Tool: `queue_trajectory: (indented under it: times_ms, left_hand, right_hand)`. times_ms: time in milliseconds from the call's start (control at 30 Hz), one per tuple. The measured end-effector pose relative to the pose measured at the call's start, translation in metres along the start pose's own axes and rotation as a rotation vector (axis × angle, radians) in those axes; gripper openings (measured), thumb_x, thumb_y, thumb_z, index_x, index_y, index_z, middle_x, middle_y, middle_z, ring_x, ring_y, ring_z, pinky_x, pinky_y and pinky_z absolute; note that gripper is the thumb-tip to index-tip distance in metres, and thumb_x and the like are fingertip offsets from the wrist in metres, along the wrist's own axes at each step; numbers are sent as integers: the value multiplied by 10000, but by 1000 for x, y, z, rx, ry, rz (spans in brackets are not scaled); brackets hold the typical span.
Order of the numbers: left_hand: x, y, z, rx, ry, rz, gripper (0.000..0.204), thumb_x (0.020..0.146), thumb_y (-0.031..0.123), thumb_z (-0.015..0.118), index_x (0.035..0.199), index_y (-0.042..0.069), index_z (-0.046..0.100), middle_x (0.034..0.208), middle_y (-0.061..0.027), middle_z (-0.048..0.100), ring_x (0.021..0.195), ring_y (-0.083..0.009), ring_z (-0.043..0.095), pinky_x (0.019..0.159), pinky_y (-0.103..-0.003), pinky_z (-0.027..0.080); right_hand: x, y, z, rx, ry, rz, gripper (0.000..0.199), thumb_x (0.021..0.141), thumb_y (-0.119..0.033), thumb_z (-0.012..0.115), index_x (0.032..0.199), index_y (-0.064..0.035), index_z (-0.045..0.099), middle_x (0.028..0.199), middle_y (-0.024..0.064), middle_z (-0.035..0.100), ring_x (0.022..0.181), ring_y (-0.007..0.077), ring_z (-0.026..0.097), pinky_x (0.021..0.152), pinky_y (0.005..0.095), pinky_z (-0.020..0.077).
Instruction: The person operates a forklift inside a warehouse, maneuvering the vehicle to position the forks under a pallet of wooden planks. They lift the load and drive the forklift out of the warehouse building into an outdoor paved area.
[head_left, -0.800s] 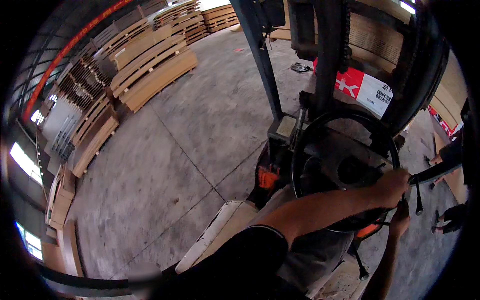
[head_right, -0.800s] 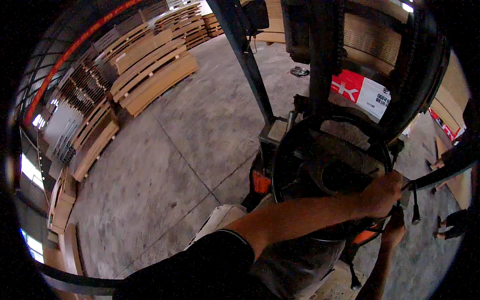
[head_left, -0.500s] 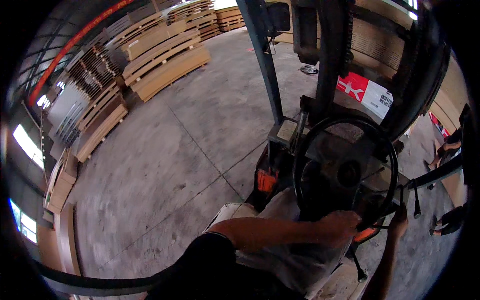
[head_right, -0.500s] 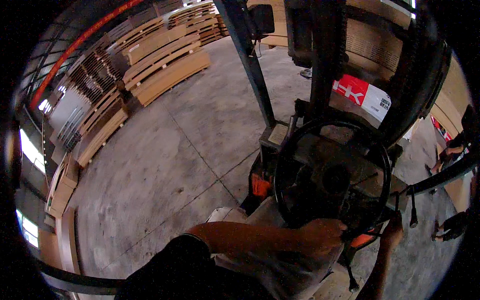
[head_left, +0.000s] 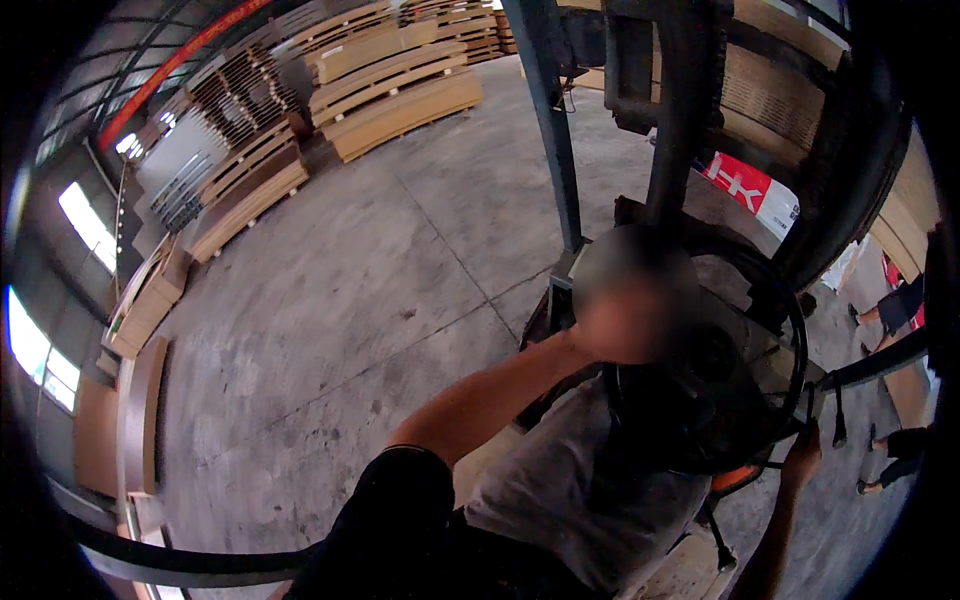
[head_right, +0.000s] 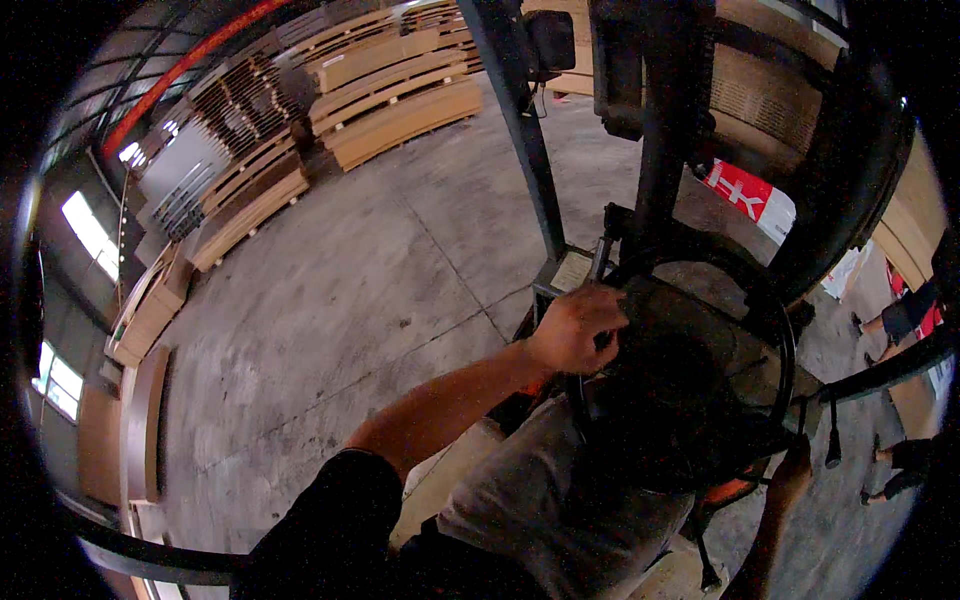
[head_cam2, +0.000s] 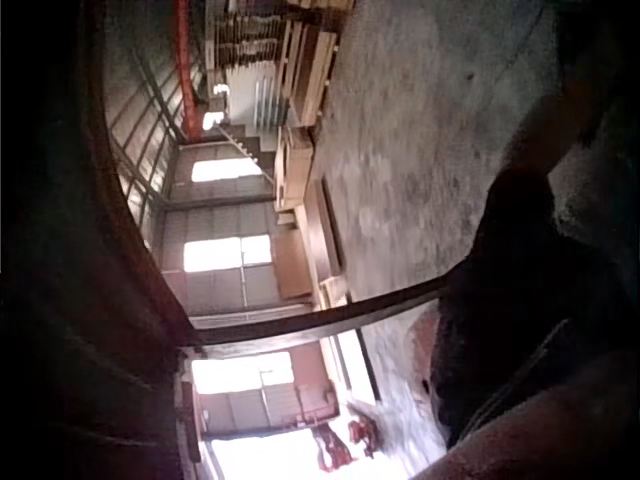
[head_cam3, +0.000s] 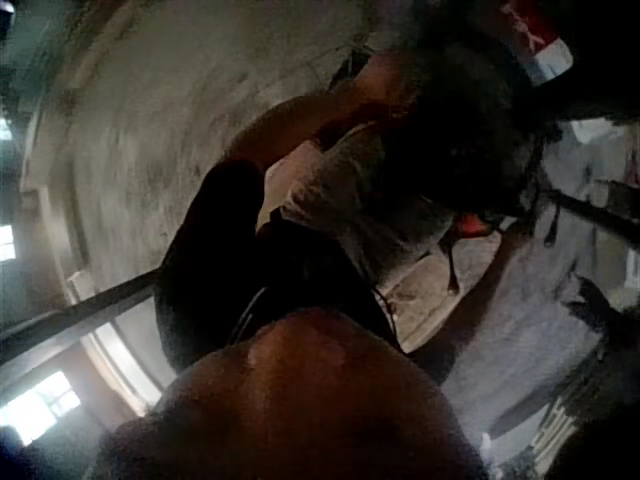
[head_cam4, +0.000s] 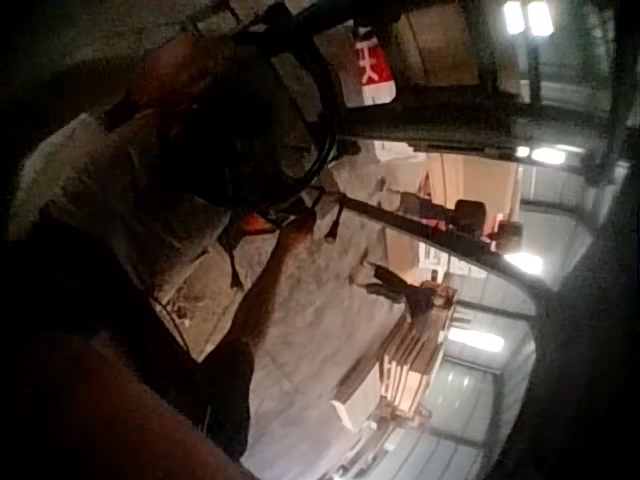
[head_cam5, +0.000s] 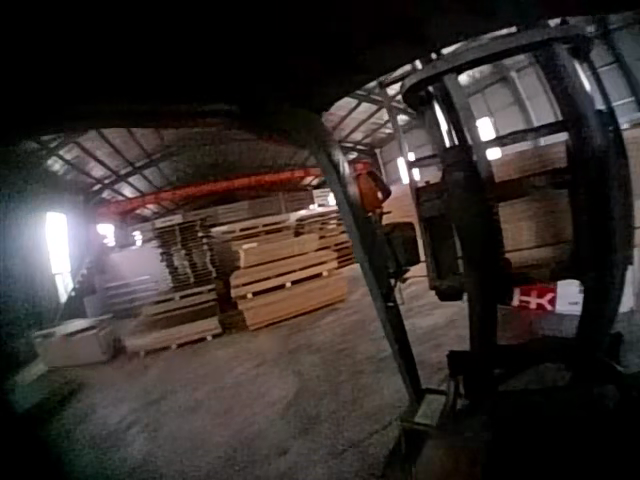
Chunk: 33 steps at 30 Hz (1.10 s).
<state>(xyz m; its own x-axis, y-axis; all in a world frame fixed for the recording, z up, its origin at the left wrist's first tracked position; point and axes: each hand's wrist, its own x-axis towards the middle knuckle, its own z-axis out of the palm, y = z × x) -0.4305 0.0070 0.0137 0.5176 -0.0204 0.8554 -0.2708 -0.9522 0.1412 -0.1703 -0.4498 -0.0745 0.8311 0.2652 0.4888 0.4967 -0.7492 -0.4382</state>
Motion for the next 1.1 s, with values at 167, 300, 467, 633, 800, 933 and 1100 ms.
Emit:
queue_trajectory:
  times_ms: [167, 300, 467, 633, 800, 933, 1100]
  left_hand:
    - [2, 85, -42, 3, 73, -132, 222, 653, 71, 711, 874, 65, 695, 960, -130, 654, 1058, -348, 646, 839, -453, 556]
    - [-6, 176, -70, -18, 71, -244, 231, 649, 68, 710, 879, 50, 698, 982, -129, 658, 1058, -345, 646, 850, -445, 555]
    - [-15, 296, -102, 29, 20, -336, 242, 639, 70, 709, 878, 43, 688, 1066, -146, 663, 1049, -342, 649, 858, -439, 554]
    - [-38, 420, -113, -28, 156, -354, 249, 652, 82, 704, 898, 49, 689, 1126, -165, 660, 1003, -342, 660, 834, -432, 563]
    - [-38, 541, -136, 108, 160, -428, 237, 676, 104, 710, 909, 64, 694, 1098, -152, 673, 958, -338, 670, 804, -428, 569]
    - [-41, 619, -130, 148, 159, -395, 232, 682, 110, 715, 909, 66, 696, 1068, -144, 681, 930, -336, 675, 778, -429, 570]
    - [-63, 758, -156, 182, -5, -507, 262, 676, 94, 720, 931, 44, 689, 1058, -144, 683, 875, -333, 684, 741, -404, 576]
  right_hand:
    - [-65, 1, -65, -34, -39, 18, 376, 1016, -231, 479, 1304, -13, 582, 1186, 222, 663, 1074, 386, 644, 861, 448, 504]
    - [-98, 23, -129, -15, -131, 22, 408, 1035, -225, 468, 1356, 16, 545, 1294, 220, 614, 1179, 349, 604, 944, 434, 501]
    - [-115, 28, -234, -56, -251, 21, 416, 1045, -235, 453, 1369, 12, 536, 1323, 211, 598, 1209, 331, 587, 978, 405, 482]
    - [-155, 119, -291, 219, -168, -92, 400, 1026, -237, 455, 1330, -2, 567, 1259, 210, 638, 1164, 360, 615, 958, 420, 481]
    - [-193, 130, -367, 129, -208, -157, 383, 1021, -231, 467, 1319, -20, 582, 1246, 202, 647, 1149, 369, 619, 946, 415, 484]
    - [-201, 189, -391, 319, -207, -131, 374, 1015, -229, 484, 1313, -29, 588, 1217, 203, 660, 1112, 348, 639, 926, 417, 489]
    - [-249, 190, -468, 204, -370, -125, 417, 1027, -158, 490, 1416, -10, 489, 1214, 167, 650, 1044, 222, 634, 873, 314, 492]
